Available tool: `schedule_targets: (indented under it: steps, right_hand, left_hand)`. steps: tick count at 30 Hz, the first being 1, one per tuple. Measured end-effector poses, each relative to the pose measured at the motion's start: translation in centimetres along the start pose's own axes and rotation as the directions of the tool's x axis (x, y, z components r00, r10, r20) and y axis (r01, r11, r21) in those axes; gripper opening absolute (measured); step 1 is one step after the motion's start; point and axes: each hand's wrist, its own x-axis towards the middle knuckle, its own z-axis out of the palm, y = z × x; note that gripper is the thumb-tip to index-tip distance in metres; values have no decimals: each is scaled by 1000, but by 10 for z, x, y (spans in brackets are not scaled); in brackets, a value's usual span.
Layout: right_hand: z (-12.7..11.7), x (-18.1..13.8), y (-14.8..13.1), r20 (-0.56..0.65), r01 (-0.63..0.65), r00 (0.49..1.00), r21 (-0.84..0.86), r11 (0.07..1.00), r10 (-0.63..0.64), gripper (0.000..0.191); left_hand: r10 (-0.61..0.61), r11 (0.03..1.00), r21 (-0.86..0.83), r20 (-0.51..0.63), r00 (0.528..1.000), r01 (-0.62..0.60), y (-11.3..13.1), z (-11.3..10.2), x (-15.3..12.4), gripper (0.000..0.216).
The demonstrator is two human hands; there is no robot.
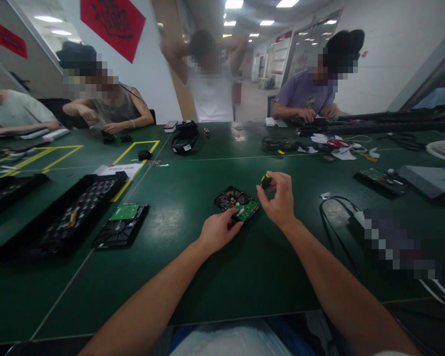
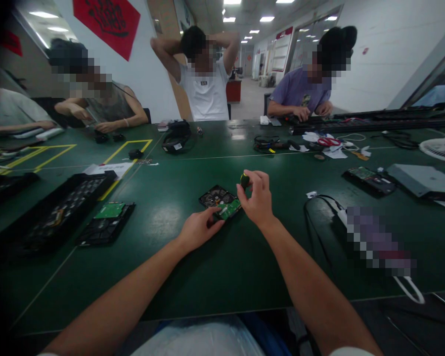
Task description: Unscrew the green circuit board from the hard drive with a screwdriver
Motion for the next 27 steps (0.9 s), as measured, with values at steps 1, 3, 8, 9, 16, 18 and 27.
schedule_targets:
  steps: [1, 3, 8, 9, 16, 18, 27]
  right_hand:
    - [0, 0, 0, 7, -1, 1000, 0, 1000, 1, 55]
    - [-1, 1, -1, 22, -1, 1000, 13, 1000, 1, 55]
    - [2, -1, 1, 7, -4, 1000, 27, 1000, 3, 58]
    - [2, -2, 1, -2, -7, 1000, 18, 1000, 7, 59]
    - [1, -1, 1, 22, 8, 1000, 38, 999, -9, 58]
    - [2, -1, 0, 8, 4, 1000, 35, 999, -4, 58]
    - [0, 0, -1, 21, 17, 1000, 54, 998, -19, 59]
  left_hand:
    - [1, 1000, 0, -2, 1000, -1, 0, 0, 0, 44]
    - [2, 1000, 0, -2, 1000, -2, 0, 0, 0, 44]
    - [1, 1000, 2, 11, 1000, -1, 0, -1, 0, 45]
    - [1, 1000, 0, 11, 1000, -1, 0, -1, 0, 45]
    - [13, 1000, -9, 2, 1000, -13, 0, 0, -1, 45]
    - [16, 1000, -1, -3, 1000, -16, 1, -1, -1, 44]
    - [15, 1000, 9, 3, 1000, -15, 1, -1, -1, 42]
